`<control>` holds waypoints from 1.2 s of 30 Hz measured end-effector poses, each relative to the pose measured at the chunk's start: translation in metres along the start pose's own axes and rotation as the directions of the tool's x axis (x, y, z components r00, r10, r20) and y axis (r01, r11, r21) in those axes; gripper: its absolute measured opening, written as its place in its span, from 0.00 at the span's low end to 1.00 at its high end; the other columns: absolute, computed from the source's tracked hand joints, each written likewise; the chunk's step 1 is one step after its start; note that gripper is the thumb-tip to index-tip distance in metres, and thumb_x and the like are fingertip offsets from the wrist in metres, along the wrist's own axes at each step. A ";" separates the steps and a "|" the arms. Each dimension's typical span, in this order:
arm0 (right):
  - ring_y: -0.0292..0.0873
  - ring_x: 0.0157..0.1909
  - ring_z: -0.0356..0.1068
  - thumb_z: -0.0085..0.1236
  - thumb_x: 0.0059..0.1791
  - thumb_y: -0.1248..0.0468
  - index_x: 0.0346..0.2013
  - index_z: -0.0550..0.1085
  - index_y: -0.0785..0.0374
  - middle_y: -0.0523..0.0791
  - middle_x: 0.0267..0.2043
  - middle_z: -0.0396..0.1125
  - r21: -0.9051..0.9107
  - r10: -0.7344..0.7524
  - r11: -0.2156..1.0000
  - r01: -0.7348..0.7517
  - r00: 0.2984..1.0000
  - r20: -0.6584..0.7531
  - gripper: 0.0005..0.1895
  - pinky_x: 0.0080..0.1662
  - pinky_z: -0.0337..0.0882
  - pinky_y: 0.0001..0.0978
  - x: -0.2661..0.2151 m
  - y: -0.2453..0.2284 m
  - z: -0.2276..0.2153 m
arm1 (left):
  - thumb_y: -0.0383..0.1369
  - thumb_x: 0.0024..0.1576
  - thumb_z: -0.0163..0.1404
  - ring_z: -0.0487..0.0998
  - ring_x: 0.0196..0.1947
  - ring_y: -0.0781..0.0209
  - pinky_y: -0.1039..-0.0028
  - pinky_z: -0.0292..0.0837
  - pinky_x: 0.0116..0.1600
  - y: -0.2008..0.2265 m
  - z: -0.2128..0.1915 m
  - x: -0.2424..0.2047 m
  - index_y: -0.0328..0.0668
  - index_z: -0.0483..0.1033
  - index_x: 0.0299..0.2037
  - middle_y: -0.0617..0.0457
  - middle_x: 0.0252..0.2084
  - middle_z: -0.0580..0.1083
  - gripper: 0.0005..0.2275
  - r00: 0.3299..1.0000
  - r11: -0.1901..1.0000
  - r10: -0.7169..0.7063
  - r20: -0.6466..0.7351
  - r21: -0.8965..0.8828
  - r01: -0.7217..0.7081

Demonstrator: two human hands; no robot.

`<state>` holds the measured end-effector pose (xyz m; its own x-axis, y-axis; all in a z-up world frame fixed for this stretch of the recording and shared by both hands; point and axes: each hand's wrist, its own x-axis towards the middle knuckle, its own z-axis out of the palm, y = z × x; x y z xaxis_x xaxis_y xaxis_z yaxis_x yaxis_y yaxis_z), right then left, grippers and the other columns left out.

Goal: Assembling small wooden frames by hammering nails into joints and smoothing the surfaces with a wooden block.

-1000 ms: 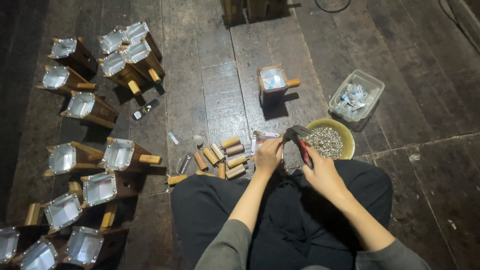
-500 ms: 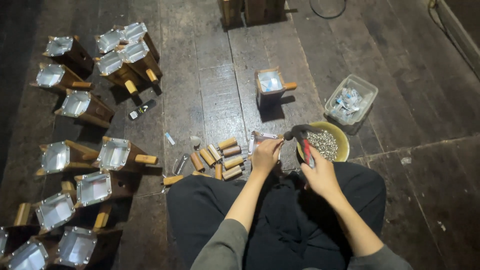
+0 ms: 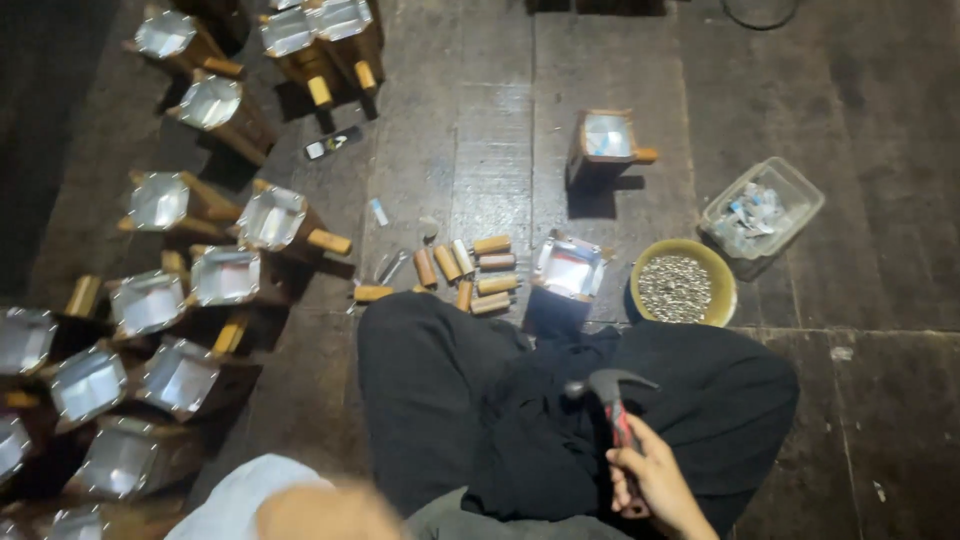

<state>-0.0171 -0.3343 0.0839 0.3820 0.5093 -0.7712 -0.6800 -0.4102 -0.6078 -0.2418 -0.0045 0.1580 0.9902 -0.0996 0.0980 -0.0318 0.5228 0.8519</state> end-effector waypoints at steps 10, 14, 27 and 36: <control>0.49 0.17 0.62 0.46 0.49 0.73 0.51 0.69 0.69 0.57 0.23 0.66 -0.300 0.262 0.937 -0.180 0.930 0.259 0.15 0.19 0.55 0.33 0.040 0.044 0.055 | 0.28 0.61 0.48 0.75 0.33 0.58 0.74 0.71 0.37 0.021 0.028 -0.122 0.38 0.60 0.49 0.50 0.40 0.73 0.10 0.786 0.993 -0.086 0.612 0.114 0.020; 0.41 0.26 0.72 0.53 0.50 0.59 0.54 0.74 0.61 0.45 0.34 0.74 -0.745 0.096 0.621 0.242 0.921 0.379 0.19 0.31 0.72 0.32 0.048 0.009 0.034 | 0.34 0.63 0.52 0.78 0.36 0.59 0.74 0.75 0.41 0.023 0.032 -0.086 0.41 0.61 0.45 0.53 0.43 0.75 0.11 0.588 0.990 -0.120 0.800 0.141 0.010; 0.64 0.56 0.72 0.55 0.55 0.54 0.67 0.68 0.68 0.63 0.50 0.73 -0.918 -0.696 -0.084 0.388 0.637 0.333 0.30 0.59 0.70 0.58 0.123 -0.197 0.000 | 0.46 0.55 0.56 0.75 0.54 0.50 0.59 0.68 0.58 -0.114 -0.074 0.216 0.52 0.74 0.49 0.51 0.51 0.73 0.16 0.757 -0.085 0.591 -0.278 0.912 0.401; 0.54 0.46 0.77 0.53 0.57 0.57 0.49 0.79 0.53 0.48 0.35 0.78 -0.817 -0.776 0.133 0.561 0.572 0.266 0.10 0.48 0.74 0.48 0.192 -0.175 0.008 | 0.54 0.45 0.58 0.62 0.64 0.23 0.37 0.67 0.58 -0.152 -0.120 0.280 0.57 0.76 0.56 0.48 0.64 0.62 0.29 0.739 0.225 0.185 -0.648 0.760 0.610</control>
<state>0.1706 -0.1590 0.0437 0.5794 0.8110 0.0812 0.6353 -0.3871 -0.6682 0.0567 -0.0104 -0.0058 0.8138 0.5719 -0.1030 0.4933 -0.5863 0.6426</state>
